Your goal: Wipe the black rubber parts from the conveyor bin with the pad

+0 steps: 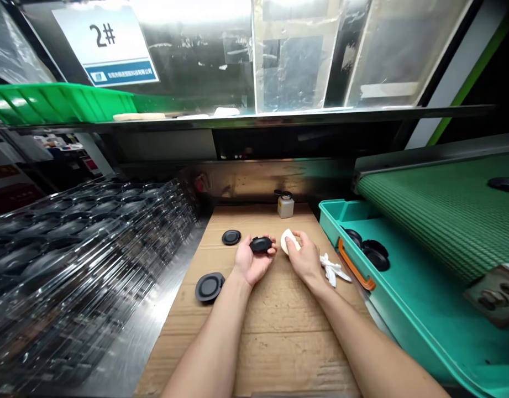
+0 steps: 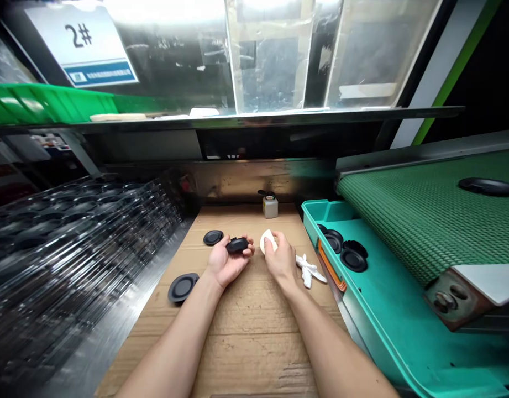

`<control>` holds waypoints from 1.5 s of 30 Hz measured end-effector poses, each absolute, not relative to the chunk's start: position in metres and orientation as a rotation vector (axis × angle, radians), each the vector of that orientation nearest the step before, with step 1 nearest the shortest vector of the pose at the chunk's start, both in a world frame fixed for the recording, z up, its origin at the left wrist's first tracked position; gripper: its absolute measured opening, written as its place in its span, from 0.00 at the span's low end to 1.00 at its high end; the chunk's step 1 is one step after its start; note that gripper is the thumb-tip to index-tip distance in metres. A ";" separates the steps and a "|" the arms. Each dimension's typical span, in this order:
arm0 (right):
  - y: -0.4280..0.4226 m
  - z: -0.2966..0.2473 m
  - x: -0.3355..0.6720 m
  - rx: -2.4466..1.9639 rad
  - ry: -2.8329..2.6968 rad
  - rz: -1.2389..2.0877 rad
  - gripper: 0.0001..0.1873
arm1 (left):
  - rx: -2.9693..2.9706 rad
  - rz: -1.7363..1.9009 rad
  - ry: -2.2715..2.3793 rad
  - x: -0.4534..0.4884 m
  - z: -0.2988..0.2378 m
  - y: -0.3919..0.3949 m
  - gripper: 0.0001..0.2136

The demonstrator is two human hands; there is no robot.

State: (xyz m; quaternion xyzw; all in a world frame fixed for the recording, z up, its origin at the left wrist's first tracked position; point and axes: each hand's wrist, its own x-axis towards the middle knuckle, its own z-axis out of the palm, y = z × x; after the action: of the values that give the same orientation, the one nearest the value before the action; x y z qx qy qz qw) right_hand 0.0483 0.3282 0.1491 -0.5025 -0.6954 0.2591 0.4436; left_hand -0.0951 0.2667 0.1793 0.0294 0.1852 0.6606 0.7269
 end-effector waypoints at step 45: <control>0.334 0.155 0.064 -1.445 -1.976 0.606 0.18 | 0.847 1.939 1.131 -0.025 0.196 0.243 0.20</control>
State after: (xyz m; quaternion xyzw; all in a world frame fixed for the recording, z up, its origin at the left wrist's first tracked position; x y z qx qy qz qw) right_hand 0.0642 0.3337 0.1546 -0.5458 -0.7462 0.2288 0.3050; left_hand -0.0245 0.2432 0.1960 0.3289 0.4391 0.7533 0.3627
